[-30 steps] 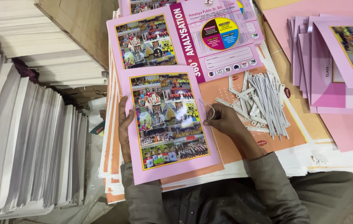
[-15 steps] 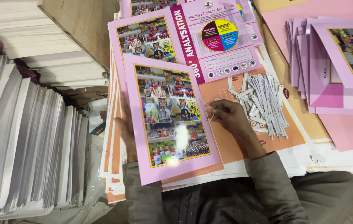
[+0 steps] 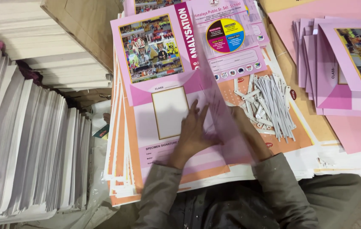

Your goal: The person repeatedly picks up pink folders, inserts white plastic zip ties through pre-punched holes, and secures them by hand. They then place the assembled folders into a growing stack on the right side of the workspace.

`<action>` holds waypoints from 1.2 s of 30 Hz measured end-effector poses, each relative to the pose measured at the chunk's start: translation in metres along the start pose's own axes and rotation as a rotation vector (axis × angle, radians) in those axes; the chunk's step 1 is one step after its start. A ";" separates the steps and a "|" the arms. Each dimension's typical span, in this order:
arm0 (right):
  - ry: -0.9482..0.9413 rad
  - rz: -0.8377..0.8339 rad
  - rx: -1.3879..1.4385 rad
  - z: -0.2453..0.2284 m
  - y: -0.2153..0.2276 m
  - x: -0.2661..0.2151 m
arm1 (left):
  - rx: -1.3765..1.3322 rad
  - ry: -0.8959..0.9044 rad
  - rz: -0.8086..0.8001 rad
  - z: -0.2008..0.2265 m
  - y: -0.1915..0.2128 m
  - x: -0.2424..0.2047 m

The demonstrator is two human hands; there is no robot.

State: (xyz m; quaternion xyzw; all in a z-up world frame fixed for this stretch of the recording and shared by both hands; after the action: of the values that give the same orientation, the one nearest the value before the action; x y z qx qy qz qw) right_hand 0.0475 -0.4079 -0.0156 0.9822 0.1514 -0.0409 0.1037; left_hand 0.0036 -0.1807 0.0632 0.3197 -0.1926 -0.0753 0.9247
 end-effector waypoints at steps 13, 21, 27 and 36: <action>0.480 1.069 0.228 -0.054 0.070 -0.133 | 0.311 0.131 -0.021 0.021 -0.023 -0.037; 0.813 0.794 -1.107 -0.205 -0.031 -0.218 | 0.499 0.162 -0.063 0.015 0.024 -0.082; 0.466 0.133 -1.053 -0.172 -0.071 -0.134 | 0.588 0.208 -0.071 -0.009 0.007 -0.092; 0.578 0.213 -0.795 -0.099 -0.097 -0.060 | -0.310 0.165 0.211 -0.144 -0.033 0.017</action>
State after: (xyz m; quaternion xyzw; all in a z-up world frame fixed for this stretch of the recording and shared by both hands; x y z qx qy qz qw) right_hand -0.0344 -0.3130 0.0695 0.8479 0.0767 0.3045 0.4272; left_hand 0.0763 -0.1306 -0.0559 0.1568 -0.1347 0.0199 0.9782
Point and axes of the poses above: each hand's wrist, its own x-axis towards the middle knuckle, its own y-axis out of the back of the hand, z = x × y, the point moved 2 cm from there along x, towards the middle knuckle, and after that the axes turned 2 degrees about -x, right-handed, at the moved point
